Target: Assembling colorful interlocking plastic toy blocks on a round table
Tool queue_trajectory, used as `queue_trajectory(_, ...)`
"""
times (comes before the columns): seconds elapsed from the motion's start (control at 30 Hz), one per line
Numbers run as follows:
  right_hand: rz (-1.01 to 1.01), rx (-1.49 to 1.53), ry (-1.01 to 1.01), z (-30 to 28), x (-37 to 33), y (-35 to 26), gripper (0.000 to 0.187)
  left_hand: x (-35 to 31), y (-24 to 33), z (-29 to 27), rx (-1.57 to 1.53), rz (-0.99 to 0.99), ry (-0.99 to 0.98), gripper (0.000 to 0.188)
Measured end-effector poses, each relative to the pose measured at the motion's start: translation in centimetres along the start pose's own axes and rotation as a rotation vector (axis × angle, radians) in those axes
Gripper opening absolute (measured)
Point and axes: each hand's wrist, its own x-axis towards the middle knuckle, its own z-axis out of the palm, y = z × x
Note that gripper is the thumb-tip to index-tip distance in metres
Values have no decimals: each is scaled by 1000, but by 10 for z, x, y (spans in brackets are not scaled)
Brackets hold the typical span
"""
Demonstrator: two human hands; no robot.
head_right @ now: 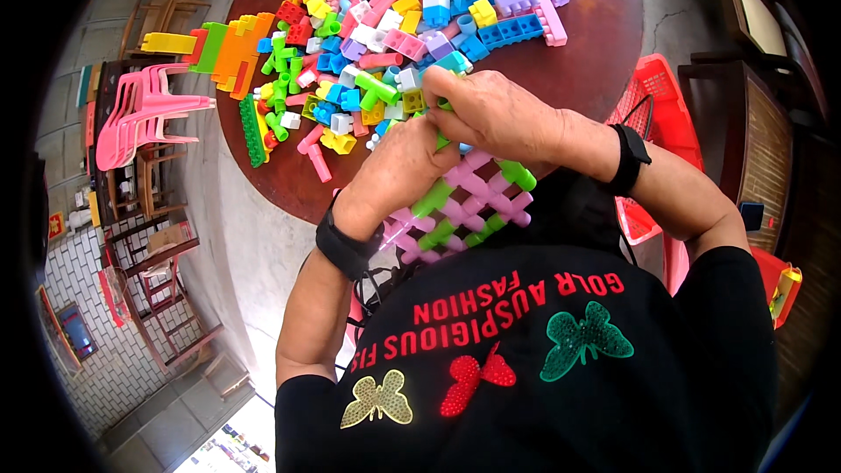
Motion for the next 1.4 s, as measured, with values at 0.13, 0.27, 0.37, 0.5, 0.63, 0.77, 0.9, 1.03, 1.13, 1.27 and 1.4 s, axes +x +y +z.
queue_trajectory(0.13, 4, 56, -51, -5, 2, -1, 17, 4, -10, 2, -89, 125, -9, 26)
queue_trajectory(0.27, 34, 77, -144, -9, 1, -3, 17, 4, -6, -3, -198, 120, -93, 28)
queue_trajectory(0.37, 85, 93, -186, -13, 3, -11, 18, 3, -5, -5, -172, 119, -112, 29)
queue_trajectory(0.5, 133, 245, -166, -16, 4, -8, 19, 1, 1, -14, -78, 29, -100, 35)
queue_trajectory(0.63, 112, 385, -122, -16, 4, -7, 24, -3, -12, -22, -422, 0, -136, 40)
queue_trajectory(0.77, 140, 217, -128, -17, 8, -15, 26, -14, -25, -9, -718, 107, -94, 40)
queue_trajectory(0.9, 124, 111, -133, -17, 6, -18, 23, -18, -27, -9, -754, 51, -191, 43)
queue_trajectory(1.03, 181, 150, -205, -26, 10, -24, 25, -25, -21, -8, -955, -95, -192, 40)
queue_trajectory(1.13, 162, 221, -251, -30, 10, -22, 25, -25, -19, -3, -869, -67, -142, 36)
queue_trajectory(1.27, 131, 113, -326, -26, 7, -23, 31, -26, -18, 8, -691, 14, -41, 34)
queue_trajectory(1.4, 82, 153, -349, -19, 3, -16, 42, -25, -12, 11, -677, -9, -70, 31)
